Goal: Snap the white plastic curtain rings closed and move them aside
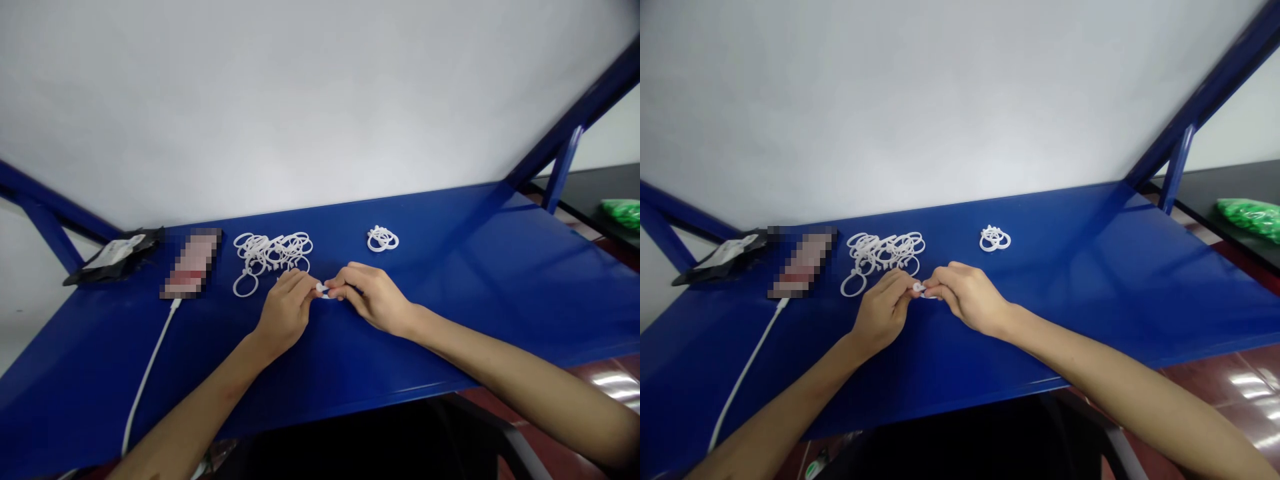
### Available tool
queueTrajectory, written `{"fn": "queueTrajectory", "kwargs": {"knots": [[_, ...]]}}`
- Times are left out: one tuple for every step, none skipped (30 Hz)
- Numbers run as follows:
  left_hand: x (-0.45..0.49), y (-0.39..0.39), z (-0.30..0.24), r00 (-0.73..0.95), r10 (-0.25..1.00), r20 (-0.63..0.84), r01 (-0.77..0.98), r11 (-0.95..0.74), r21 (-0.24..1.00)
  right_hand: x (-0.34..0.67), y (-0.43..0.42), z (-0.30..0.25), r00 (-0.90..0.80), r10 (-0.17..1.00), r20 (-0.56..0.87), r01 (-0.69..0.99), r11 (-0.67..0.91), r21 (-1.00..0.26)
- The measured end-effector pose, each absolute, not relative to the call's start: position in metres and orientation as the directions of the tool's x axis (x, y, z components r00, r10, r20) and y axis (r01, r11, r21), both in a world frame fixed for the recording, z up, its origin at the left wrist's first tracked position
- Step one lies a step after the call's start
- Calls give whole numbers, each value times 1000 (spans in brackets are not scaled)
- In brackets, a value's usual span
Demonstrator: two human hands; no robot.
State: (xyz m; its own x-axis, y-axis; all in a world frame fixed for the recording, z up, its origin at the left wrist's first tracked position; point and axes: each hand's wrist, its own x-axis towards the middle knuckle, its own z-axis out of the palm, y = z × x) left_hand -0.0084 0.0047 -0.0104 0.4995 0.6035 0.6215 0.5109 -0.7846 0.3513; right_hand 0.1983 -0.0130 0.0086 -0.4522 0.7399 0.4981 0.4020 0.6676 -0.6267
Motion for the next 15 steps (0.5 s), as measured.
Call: {"fn": "queueTrajectory", "kwargs": {"knots": [[-8,5,-11,511,589,626,514,-793,326,198,-13,9,-474,727,497,403,681,-611],[-8,5,-11,523,579,626,517,-799,307,199,-12,9,-493,718,491,410,690,-596],[-9,7,-11,536,573,620,519,-803,293,199,-11,8,-502,717,483,427,691,-583],[-9,8,-10,552,571,607,523,-805,282,199,-9,8,-499,726,473,453,684,-571],[-10,11,-8,568,573,591,534,-803,266,200,-7,8,-485,740,465,486,671,-560],[-12,15,-7,575,582,575,559,-793,243,201,-4,8,-463,756,463,522,655,-546],[-14,19,-7,571,598,563,598,-772,213,204,0,9,-435,769,468,560,638,-528],[-18,25,-6,554,619,557,651,-739,174,208,5,9,-401,781,479,598,619,-508],[-22,30,-7,508,651,564,715,-684,145,213,10,10,-362,787,499,636,600,-485],[-26,35,-9,465,679,568,774,-623,111,220,16,12,-312,799,514,677,567,-469],[-31,40,-11,433,698,570,821,-567,71,229,22,13,-237,814,530,719,514,-468],[-35,45,-13,421,715,557,852,-523,27,238,29,13,-145,820,554,758,452,-471],[-39,49,-15,422,724,546,866,-500,-7,247,35,14,-63,823,565,786,390,-480],[-42,52,-17,425,730,536,874,-486,-31,256,41,14,-8,826,564,801,343,-491],[-44,54,-18,429,732,529,876,-480,-45,264,46,14,36,830,556,812,300,-500]]}}
